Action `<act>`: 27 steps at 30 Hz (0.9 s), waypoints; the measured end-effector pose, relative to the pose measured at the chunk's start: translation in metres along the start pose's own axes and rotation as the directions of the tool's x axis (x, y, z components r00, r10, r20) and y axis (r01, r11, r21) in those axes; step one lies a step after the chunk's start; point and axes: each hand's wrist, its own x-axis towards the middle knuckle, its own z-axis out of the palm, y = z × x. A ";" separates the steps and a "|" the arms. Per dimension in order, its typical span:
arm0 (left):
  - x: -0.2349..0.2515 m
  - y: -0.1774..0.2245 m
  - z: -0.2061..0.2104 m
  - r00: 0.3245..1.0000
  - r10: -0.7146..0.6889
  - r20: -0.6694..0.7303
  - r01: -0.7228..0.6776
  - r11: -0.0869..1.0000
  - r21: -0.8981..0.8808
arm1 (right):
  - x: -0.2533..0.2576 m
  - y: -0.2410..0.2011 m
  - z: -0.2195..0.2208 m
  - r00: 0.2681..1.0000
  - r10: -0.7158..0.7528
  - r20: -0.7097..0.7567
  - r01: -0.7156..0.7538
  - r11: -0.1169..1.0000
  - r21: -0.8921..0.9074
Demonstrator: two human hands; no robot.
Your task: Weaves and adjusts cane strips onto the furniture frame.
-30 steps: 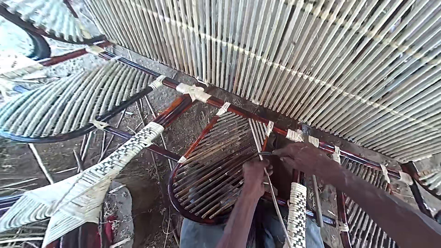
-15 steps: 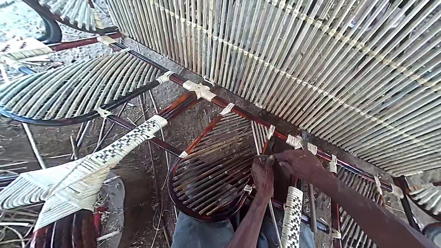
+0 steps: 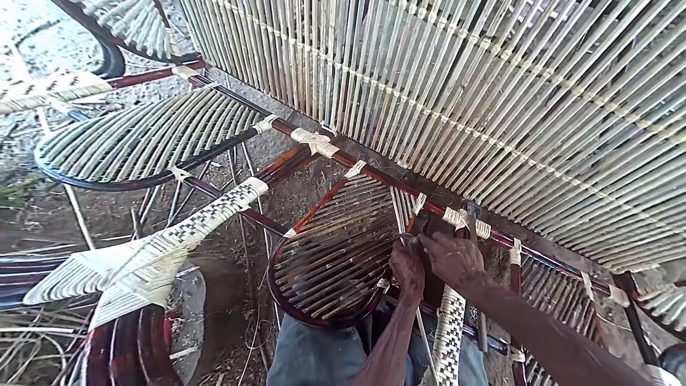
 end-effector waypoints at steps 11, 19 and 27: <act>0.003 -0.004 -0.004 0.998 0.053 0.030 -0.051 0.997 -0.056 | 0.004 -0.031 -0.023 0.976 0.149 0.160 -0.139 0.988 -0.070; 0.011 -0.005 -0.011 0.987 0.028 0.158 0.044 0.900 -0.433 | 0.018 -0.024 -0.045 0.920 0.143 0.366 -0.195 0.974 0.111; 0.023 0.009 -0.018 0.944 -0.044 0.326 0.229 0.800 -0.554 | 0.062 0.038 -0.035 0.856 -0.131 0.500 -0.085 0.919 0.386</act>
